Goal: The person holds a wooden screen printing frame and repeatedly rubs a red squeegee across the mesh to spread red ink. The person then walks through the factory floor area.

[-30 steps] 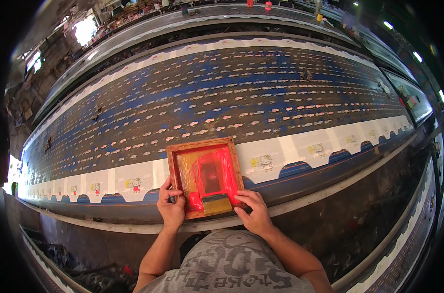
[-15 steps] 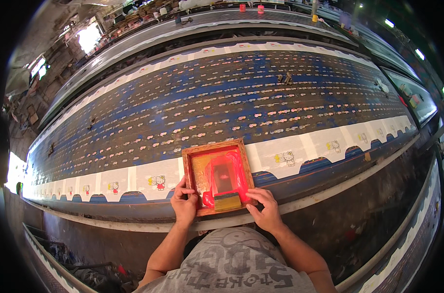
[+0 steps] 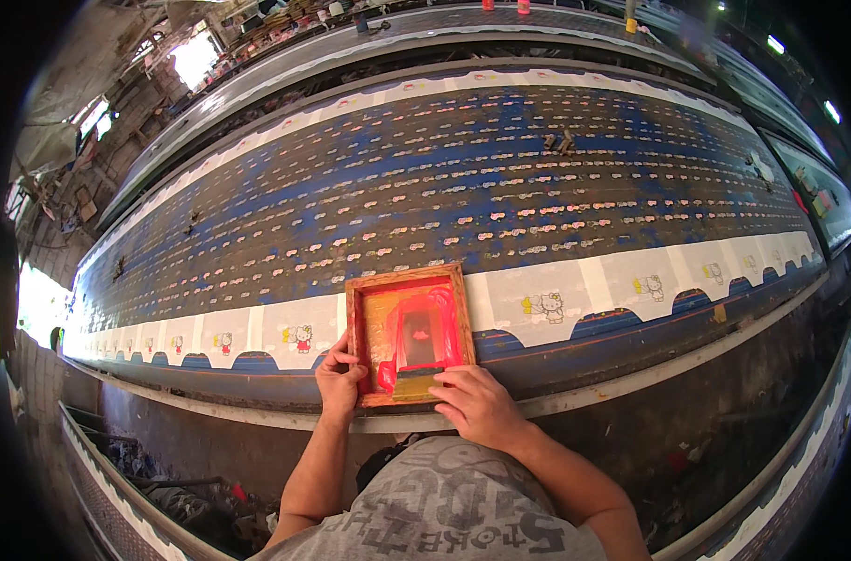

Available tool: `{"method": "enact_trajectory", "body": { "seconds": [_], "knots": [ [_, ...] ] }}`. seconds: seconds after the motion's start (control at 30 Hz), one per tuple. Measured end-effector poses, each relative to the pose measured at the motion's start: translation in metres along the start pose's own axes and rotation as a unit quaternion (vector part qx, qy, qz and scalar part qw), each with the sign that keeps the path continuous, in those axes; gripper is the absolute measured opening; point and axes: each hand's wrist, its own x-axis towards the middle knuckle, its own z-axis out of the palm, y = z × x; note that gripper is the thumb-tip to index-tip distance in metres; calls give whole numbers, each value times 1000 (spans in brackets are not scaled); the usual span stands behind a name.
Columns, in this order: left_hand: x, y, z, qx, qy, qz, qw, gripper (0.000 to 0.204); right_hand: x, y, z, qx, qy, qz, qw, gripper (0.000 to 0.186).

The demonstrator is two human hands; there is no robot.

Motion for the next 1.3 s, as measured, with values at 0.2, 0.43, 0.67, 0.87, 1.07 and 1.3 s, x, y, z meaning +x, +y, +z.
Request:
{"method": "enact_trajectory", "body": {
  "seconds": [0.2, 0.43, 0.67, 0.87, 1.07, 1.3],
  "knots": [
    [1, 2, -2, 5, 1, -8, 1000, 26, 22, 1, 27, -99, -97, -20, 990, 39],
    [-1, 2, 5, -12, 1, 2, 1000, 25, 43, 1, 34, -180, -165, -40, 969, 44],
    [-4, -1, 6, 33, 3, 10, 999, 23, 91, 35, 10, -116, -216, -8, 969, 40],
    [-3, 7, 10, 48, 0, 18, 999, 24, 126, 65, 25, -157, -87, 19, 984, 43],
    [-4, -13, 5, 16, -10, 36, 999, 28, 101, 47, 39, -210, -103, 25, 972, 45],
    [-4, -15, 4, 22, -27, 74, 997, 27, 56, 3, 44, -203, -131, 20, 970, 53]
  ]
}}
